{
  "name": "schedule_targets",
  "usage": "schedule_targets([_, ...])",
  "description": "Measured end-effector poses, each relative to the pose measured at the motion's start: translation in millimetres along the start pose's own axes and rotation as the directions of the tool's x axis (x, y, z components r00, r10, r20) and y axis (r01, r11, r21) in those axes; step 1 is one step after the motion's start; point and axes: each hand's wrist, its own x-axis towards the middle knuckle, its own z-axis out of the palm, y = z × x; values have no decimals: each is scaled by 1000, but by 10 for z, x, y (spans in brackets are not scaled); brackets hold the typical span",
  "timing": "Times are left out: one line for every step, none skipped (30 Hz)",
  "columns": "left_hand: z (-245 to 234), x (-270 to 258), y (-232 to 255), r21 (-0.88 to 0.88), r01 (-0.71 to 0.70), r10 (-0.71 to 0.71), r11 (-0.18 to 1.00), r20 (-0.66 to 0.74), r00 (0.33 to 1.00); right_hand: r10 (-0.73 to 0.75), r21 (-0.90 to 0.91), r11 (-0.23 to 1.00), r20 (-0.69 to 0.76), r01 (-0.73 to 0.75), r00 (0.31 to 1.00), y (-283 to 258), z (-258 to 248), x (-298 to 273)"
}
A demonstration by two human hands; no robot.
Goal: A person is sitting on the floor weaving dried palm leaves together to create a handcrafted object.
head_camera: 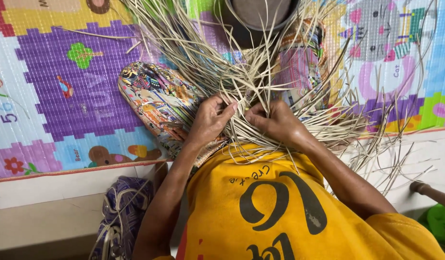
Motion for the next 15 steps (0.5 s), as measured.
schedule_targets([10,8,-13,0,4,-4,1000,0,1000,3,2,1000,2,-3,1000,72,1,43])
schedule_targets([13,13,-24,-7,18,-18,1000,-9,1000,16,119,993,-10,-15,1000,142,7,86])
schedule_targets([17,17,-36,-17,31,-31,999,-23,999,29,231,973,-17,-24,999,206,11,136])
schedule_targets([18,21,8,-19,34,-35,999,-28,999,31,230,973,-11,-28,999,193,12,138])
schedule_targets([14,20,53,-29,23,-23,999,1,1000,24,244,969,-23,-18,999,179,20,141])
schedule_targets([8,18,99,-39,11,-10,999,29,1000,18,259,966,-35,-8,999,165,29,144])
schedule_targets([-13,29,21,-40,12,-11,999,24,1000,17,258,966,-29,-9,999,175,34,155])
schedule_targets([-31,41,-56,-25,1,0,1000,32,1000,2,257,966,-36,8,999,185,35,167])
schedule_targets([-37,61,-134,-11,-11,11,1000,44,999,-12,257,966,-48,24,999,199,26,171])
schedule_targets([-46,65,-155,-12,-9,10,1000,44,999,-10,256,966,-47,22,999,202,11,168])
schedule_targets([-57,68,-177,-22,-4,5,1000,36,999,-3,297,955,-70,24,998,207,0,161])
schedule_targets([-66,71,-200,-31,0,1,1000,29,1000,4,336,941,-92,27,996,214,-12,152])
schedule_targets([-61,67,-196,-31,3,-2,1000,31,1000,7,338,941,-94,25,996,215,-53,128])
schedule_targets([-56,64,-192,-48,13,-12,999,25,1000,22,383,924,-107,21,994,214,-94,103])
schedule_targets([-56,62,-182,-63,22,-21,998,15,1000,35,426,904,-117,18,993,208,-136,88])
